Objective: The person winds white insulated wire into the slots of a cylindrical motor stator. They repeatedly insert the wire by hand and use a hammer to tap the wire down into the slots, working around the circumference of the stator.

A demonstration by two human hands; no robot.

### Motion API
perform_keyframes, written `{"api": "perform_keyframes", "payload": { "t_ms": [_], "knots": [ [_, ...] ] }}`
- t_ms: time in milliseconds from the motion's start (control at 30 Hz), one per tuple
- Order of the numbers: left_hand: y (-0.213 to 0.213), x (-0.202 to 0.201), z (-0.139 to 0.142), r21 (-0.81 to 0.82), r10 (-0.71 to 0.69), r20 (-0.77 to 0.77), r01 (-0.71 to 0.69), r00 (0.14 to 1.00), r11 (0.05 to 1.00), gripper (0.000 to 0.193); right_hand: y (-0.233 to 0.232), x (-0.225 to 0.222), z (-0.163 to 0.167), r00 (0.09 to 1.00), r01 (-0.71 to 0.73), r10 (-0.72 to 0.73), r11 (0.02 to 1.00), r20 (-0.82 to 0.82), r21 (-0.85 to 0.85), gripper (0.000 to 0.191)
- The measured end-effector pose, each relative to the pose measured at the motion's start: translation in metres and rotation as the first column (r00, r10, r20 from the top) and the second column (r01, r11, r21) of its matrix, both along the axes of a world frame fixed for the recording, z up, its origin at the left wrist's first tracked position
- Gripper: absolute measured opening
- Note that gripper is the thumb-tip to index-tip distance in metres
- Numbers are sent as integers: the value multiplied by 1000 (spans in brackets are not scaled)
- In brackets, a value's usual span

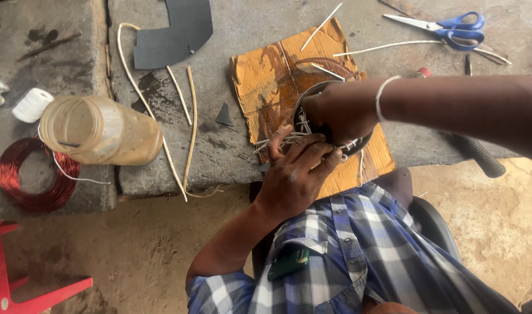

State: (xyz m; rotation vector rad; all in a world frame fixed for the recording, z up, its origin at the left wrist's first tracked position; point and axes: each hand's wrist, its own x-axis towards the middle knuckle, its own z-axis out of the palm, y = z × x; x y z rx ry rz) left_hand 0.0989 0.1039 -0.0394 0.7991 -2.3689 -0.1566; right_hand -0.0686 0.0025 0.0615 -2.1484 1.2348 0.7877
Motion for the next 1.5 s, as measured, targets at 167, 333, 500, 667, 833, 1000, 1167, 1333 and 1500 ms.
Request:
{"api": "perform_keyframes", "payload": {
  "t_ms": [167,333,500,667,833,1000,1167,1333,1500],
  "knots": [
    [-1,-1,-4,-17,-2,-13,1,1000,1000,25,17,4,5,998,55,-51,994,-41,93,69],
    [-7,1,-5,-20,-29,-10,29,1000,999,23,39,-27,3,949,265,-275,961,155,79,43],
    [-37,-7,4,61,-31,-7,32,999,998,16,59,-66,-36,655,410,-272,912,705,-29,49],
    [-74,-27,21,306,-150,244,70,958,949,19,77,-77,-68,480,446,85,834,873,-326,54],
    [-85,-38,32,303,-206,108,165,973,939,22,90,-82,-84,433,604,40,729,900,-323,52],
    [-76,-52,40,215,-99,190,57,977,975,15,105,-106,-114,155,679,248,677,956,-285,35],
    [-82,-63,50,251,-123,470,1,874,968,7,102,-218,-138,348,884,186,260,919,-388,33],
    [-87,-74,58,245,-143,473,26,869,969,7,137,-367,-139,582,752,-175,-256,794,-607,18],
    [-89,-70,53,465,-213,416,-6,884,885,10,138,-417,-149,693,365,-678,37,245,-930,62]
  ]
}}
